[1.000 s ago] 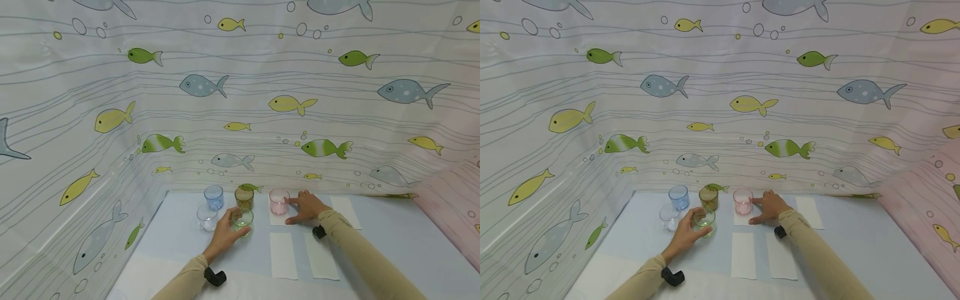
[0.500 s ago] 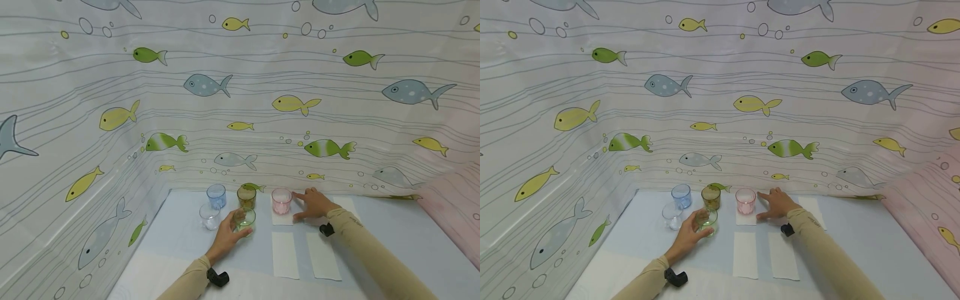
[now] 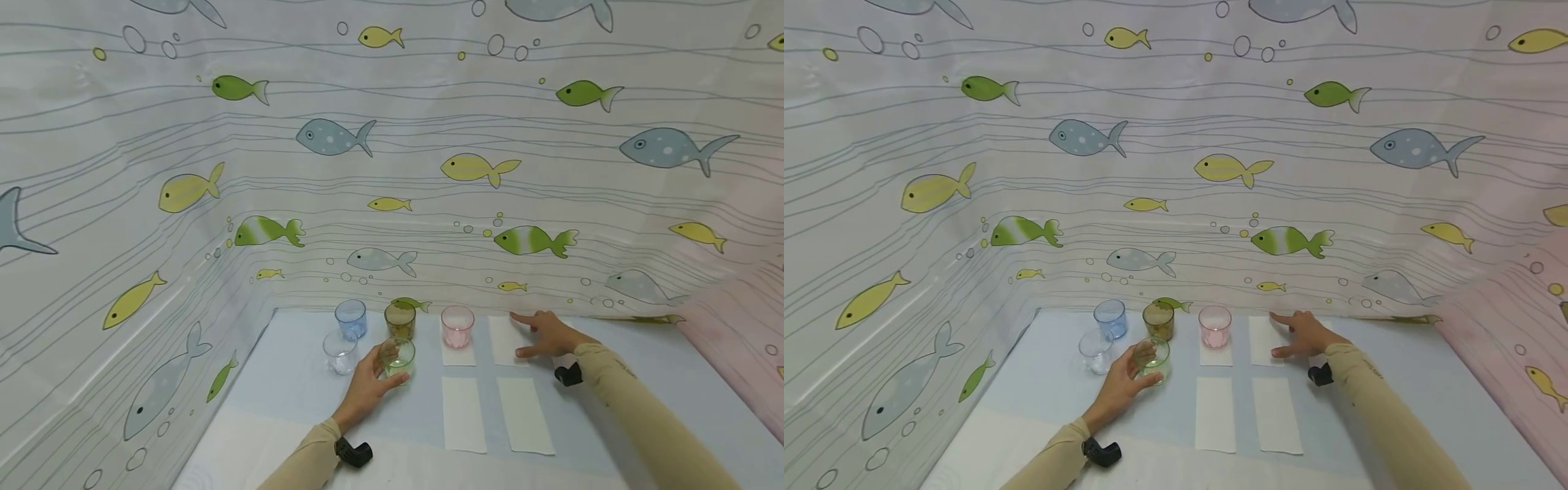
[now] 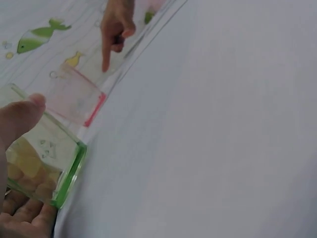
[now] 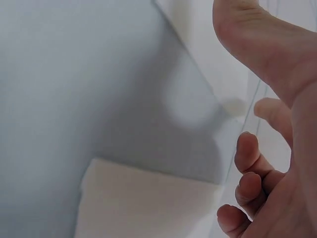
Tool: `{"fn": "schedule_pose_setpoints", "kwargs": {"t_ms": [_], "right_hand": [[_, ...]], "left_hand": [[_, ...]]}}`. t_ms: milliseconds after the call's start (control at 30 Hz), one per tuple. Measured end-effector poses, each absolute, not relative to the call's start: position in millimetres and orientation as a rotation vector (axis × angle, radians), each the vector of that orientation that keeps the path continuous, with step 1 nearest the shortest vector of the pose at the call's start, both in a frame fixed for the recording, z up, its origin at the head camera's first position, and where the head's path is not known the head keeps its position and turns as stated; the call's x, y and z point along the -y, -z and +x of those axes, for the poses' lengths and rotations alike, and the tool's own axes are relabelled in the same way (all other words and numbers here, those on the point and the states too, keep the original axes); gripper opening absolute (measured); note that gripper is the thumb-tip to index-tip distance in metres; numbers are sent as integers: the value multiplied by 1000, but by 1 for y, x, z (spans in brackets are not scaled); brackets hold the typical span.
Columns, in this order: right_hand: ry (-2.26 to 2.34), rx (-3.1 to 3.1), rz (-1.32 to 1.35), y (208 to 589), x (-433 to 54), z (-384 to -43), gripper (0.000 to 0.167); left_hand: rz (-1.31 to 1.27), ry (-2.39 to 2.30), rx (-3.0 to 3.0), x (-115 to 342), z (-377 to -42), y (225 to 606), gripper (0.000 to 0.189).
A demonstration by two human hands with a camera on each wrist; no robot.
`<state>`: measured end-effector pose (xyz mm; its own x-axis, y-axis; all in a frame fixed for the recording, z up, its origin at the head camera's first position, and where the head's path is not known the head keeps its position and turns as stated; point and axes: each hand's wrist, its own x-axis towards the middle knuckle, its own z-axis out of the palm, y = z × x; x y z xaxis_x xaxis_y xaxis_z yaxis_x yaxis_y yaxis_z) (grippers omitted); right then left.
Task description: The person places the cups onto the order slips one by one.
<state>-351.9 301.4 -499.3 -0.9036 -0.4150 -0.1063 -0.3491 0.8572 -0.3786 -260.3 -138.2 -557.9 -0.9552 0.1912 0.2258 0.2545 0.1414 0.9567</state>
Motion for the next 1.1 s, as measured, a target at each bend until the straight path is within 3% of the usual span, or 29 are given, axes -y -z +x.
{"fn": "schedule_pose_setpoints", "kwargs": {"t_ms": [1100], "right_hand": [[499, -2917, -654, 526, -316, -353, 105]], "left_hand": [[-463, 1959, 2325, 137, -256, 560, 70]]}}
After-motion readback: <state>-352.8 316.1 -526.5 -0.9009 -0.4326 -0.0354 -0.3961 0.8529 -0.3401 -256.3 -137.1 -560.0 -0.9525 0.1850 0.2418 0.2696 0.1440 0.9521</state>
